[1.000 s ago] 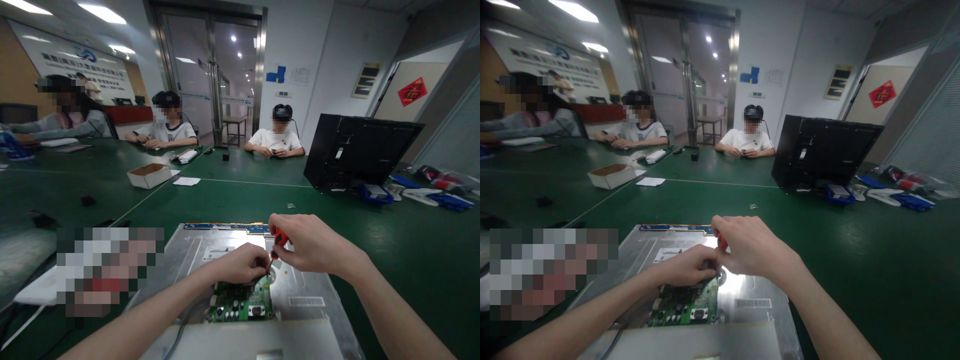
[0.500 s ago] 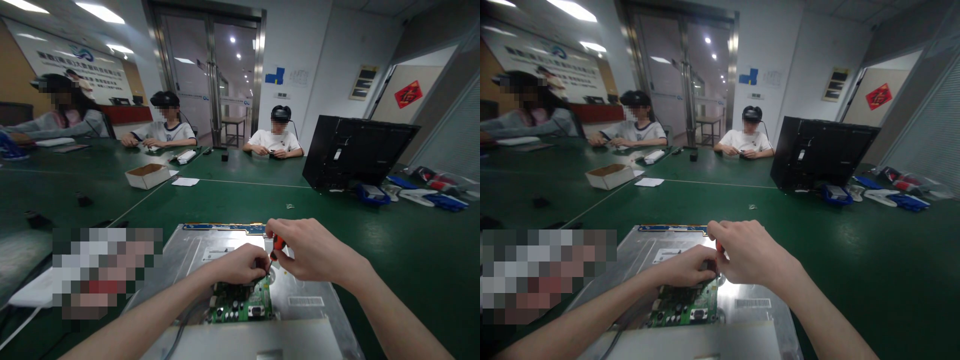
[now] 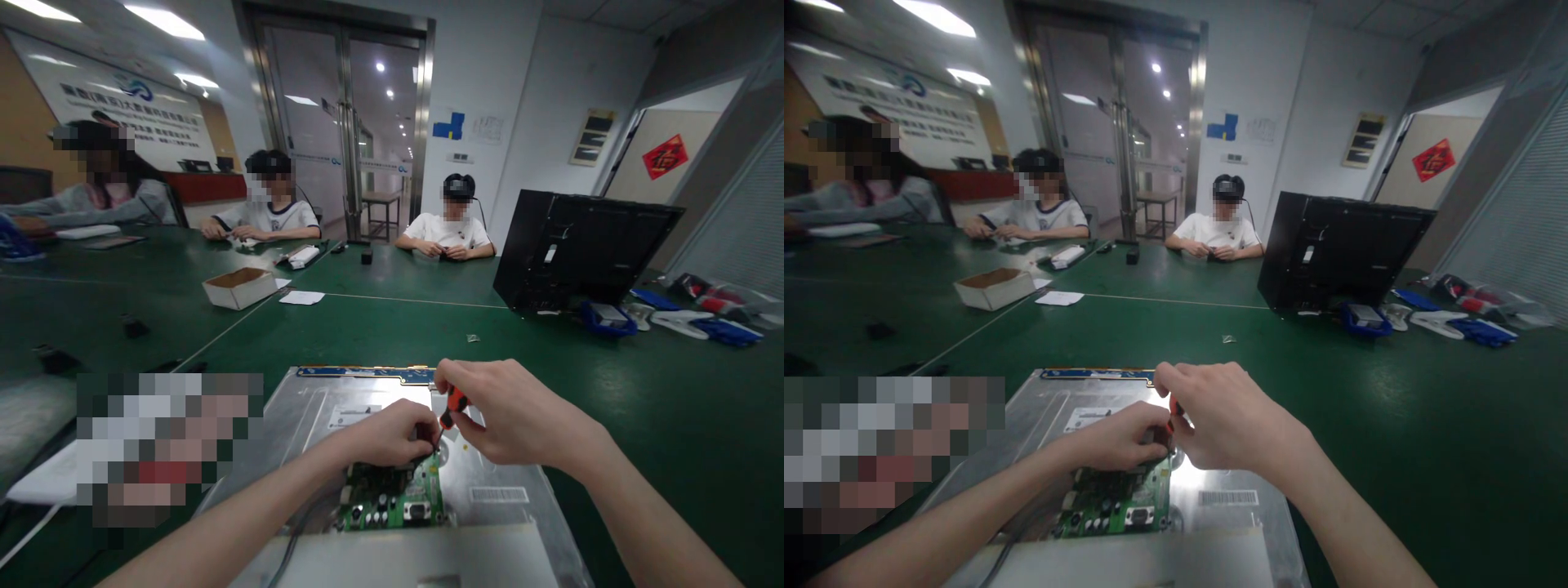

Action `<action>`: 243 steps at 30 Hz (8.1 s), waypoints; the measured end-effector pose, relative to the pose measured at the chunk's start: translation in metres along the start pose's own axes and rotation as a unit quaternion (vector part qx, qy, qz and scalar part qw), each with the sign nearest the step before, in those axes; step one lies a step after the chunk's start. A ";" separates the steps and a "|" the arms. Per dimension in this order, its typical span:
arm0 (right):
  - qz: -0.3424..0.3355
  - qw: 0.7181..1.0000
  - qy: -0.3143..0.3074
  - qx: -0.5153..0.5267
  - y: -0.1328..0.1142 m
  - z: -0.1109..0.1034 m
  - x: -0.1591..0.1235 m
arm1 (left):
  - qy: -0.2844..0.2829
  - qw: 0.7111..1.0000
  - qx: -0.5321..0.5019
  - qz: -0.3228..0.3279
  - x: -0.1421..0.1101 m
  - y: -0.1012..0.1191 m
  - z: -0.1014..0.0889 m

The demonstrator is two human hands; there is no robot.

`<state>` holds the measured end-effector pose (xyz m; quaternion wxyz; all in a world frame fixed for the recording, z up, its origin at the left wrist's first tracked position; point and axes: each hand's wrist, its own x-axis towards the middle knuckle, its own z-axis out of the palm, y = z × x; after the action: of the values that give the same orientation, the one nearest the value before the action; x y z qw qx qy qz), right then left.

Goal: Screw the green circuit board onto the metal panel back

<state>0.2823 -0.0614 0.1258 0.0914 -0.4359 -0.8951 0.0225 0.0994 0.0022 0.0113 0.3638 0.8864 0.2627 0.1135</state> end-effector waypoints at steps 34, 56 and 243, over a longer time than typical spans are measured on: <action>0.053 0.994 0.000 -0.097 0.001 0.003 0.009 | -0.009 1.000 -0.003 0.006 0.001 0.000 -0.001; 0.028 0.998 0.012 -0.056 0.002 0.004 0.005 | -0.002 1.000 0.006 -0.004 0.000 -0.001 0.001; 0.034 0.998 0.021 -0.050 -0.002 0.004 0.008 | -0.015 0.960 0.265 0.087 -0.004 0.011 -0.001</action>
<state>0.2756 -0.0562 0.1235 0.0877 -0.4707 -0.8775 -0.0289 0.0998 -0.0059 0.0195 0.1081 0.9721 0.2000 0.0573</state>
